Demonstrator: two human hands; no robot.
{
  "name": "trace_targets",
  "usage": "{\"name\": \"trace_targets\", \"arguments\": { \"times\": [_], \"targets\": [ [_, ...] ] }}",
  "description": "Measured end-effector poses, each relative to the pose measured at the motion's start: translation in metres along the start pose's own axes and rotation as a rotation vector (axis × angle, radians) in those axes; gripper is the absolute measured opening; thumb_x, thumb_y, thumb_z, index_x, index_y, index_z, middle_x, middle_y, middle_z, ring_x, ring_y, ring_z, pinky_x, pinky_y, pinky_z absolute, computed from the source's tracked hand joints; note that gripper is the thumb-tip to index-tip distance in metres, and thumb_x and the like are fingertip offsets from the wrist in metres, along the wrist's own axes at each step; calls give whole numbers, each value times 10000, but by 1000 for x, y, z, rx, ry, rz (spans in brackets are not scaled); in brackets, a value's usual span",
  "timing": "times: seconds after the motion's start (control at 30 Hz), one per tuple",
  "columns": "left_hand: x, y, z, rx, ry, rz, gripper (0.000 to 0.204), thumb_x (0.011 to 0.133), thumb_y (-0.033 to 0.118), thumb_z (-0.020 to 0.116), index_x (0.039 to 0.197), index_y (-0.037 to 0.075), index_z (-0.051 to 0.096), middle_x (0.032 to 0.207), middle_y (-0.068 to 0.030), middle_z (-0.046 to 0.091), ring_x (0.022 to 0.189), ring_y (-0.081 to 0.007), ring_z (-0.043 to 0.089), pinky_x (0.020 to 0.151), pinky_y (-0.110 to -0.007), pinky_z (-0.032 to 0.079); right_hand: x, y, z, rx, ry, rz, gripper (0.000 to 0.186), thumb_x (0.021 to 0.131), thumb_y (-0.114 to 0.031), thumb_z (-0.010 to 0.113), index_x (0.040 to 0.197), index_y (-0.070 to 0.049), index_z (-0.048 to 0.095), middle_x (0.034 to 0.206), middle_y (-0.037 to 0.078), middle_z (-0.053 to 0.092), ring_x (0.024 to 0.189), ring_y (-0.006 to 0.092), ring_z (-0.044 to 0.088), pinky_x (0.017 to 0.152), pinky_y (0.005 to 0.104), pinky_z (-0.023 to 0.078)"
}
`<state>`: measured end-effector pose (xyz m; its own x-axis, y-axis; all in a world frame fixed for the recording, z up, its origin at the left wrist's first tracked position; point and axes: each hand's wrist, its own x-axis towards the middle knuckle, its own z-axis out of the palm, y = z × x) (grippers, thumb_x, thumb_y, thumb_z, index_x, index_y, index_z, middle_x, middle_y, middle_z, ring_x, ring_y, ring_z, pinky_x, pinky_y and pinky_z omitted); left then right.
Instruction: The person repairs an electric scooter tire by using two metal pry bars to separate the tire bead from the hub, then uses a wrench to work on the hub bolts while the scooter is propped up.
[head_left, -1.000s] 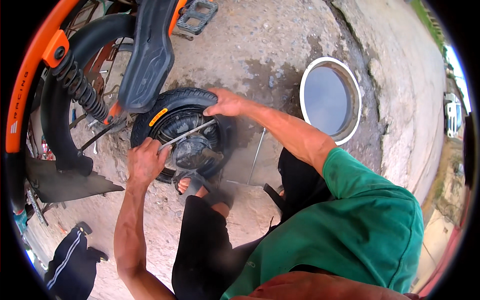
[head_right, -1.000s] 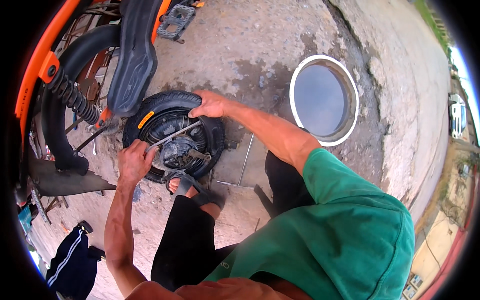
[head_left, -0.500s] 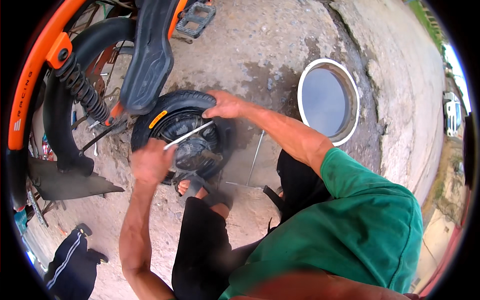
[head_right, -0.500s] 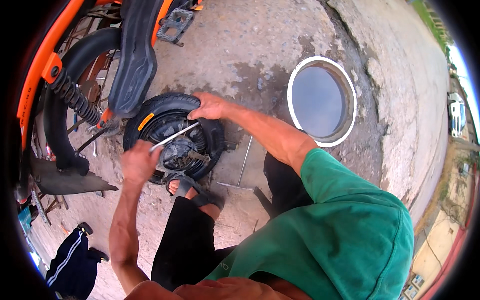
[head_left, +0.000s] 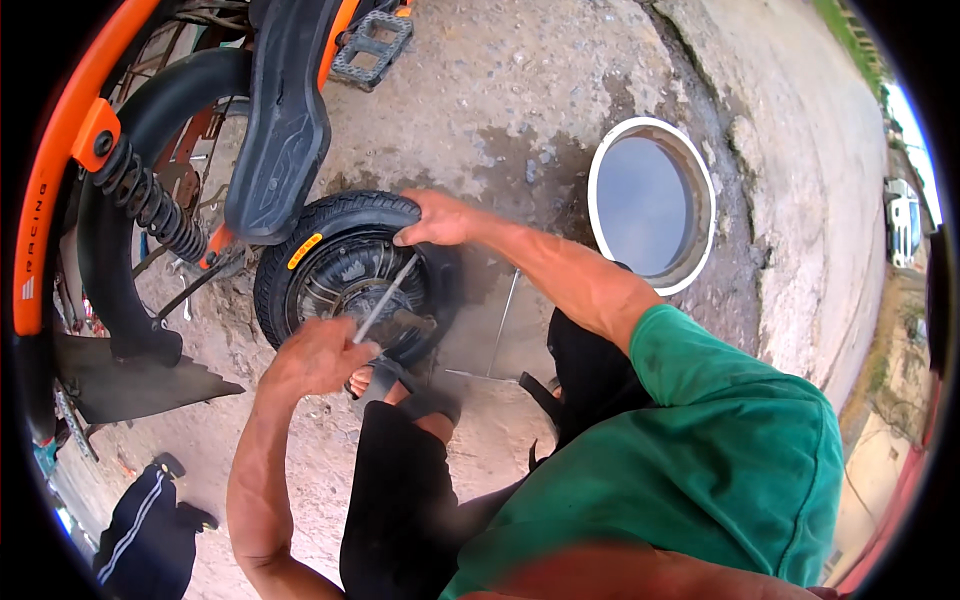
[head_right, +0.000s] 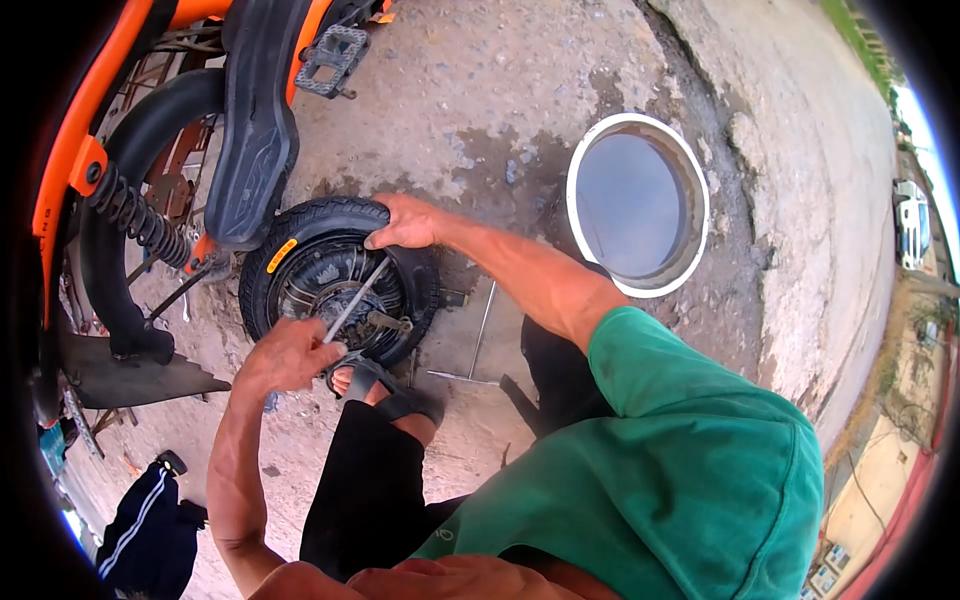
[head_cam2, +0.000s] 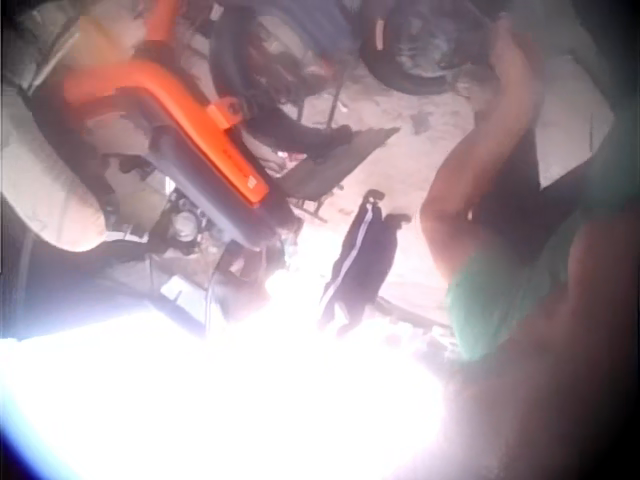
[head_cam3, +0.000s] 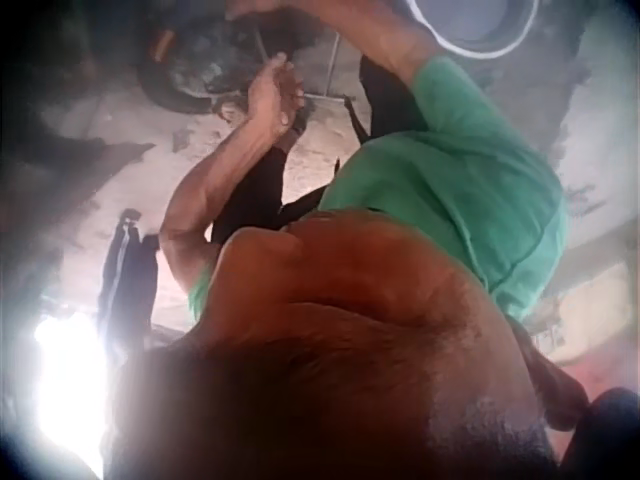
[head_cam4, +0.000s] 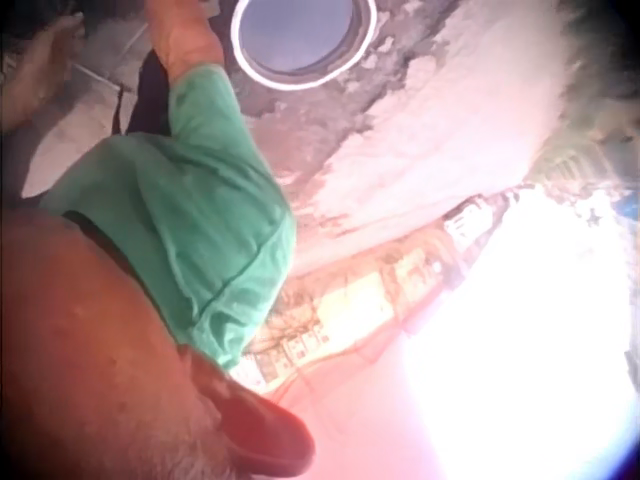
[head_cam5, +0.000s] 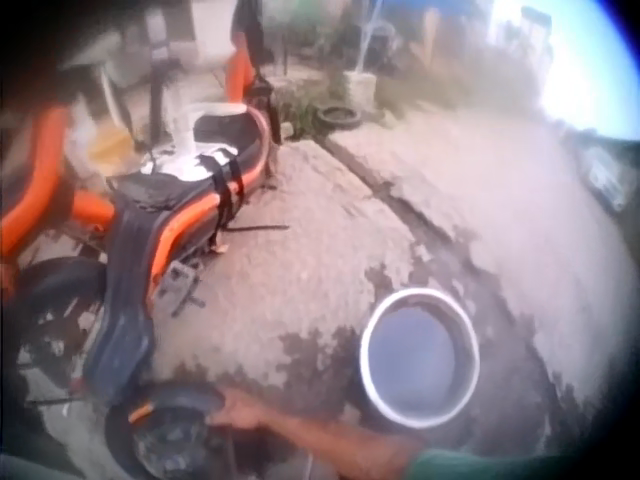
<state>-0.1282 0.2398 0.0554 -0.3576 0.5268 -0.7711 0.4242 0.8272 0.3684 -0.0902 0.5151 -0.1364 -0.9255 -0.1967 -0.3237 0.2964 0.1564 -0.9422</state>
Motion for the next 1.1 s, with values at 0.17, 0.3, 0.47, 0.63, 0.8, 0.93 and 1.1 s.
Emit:
{"name": "trace_targets", "arguments": {
  "times": [0.17,0.3,0.47,0.63,0.8,0.93,1.1],
  "targets": [
    [9,-4,46,-784,-253,-181,385,993,417,762,948,48,660,715,-71,646,564,-215,609,539,-357,482,-1,-5,0,26,-24,-1,667,822,-251,875,1370,33,622,1206,138,740,1128,239,669,1029,376,525],
    [3,43,96,-1804,-277,-421,310,1014,422,717,949,128,643,733,-39,640,576,-180,549,503,-334,409,-1,2,3,105,-34,-8,661,814,-255,896,1346,33,630,1209,142,745,1122,236,676,1016,376,533],
    [10,108,104,-1841,-118,-556,300,994,426,735,1002,142,638,764,-49,644,608,-211,574,536,-365,436,-4,-6,2,133,5,-1,616,810,-245,904,1300,30,652,1160,151,761,1083,244,695,995,390,542],
    [36,171,139,-1940,119,-537,257,1032,403,681,987,158,617,739,-52,646,586,-226,546,549,-380,418,-1,-4,6,27,47,11,612,789,-297,912,1256,26,683,1160,213,767,1094,318,727,983,423,552],
    [65,209,165,-2190,137,-532,272,1047,416,655,943,175,580,732,-35,614,595,-202,501,544,-369,386,1,6,4,42,70,-15,652,788,-367,915,1254,34,699,1184,251,764,1126,376,736,986,435,558],
    [117,230,208,-2288,100,-192,251,1057,397,621,989,157,601,753,1,583,631,-169,514,553,-361,391,-1,3,11,-41,94,-21,670,798,-407,922,1256,29,702,1182,251,764,1130,376,737,987,440,561],
    [140,230,230,-2236,312,10,223,1054,327,610,1019,107,619,788,-6,593,670,-177,565,580,-373,452,2,16,1,-69,59,-65,664,855,-459,902,1274,3,674,1186,231,751,1112,358,727,999,451,555]
  ]
}}
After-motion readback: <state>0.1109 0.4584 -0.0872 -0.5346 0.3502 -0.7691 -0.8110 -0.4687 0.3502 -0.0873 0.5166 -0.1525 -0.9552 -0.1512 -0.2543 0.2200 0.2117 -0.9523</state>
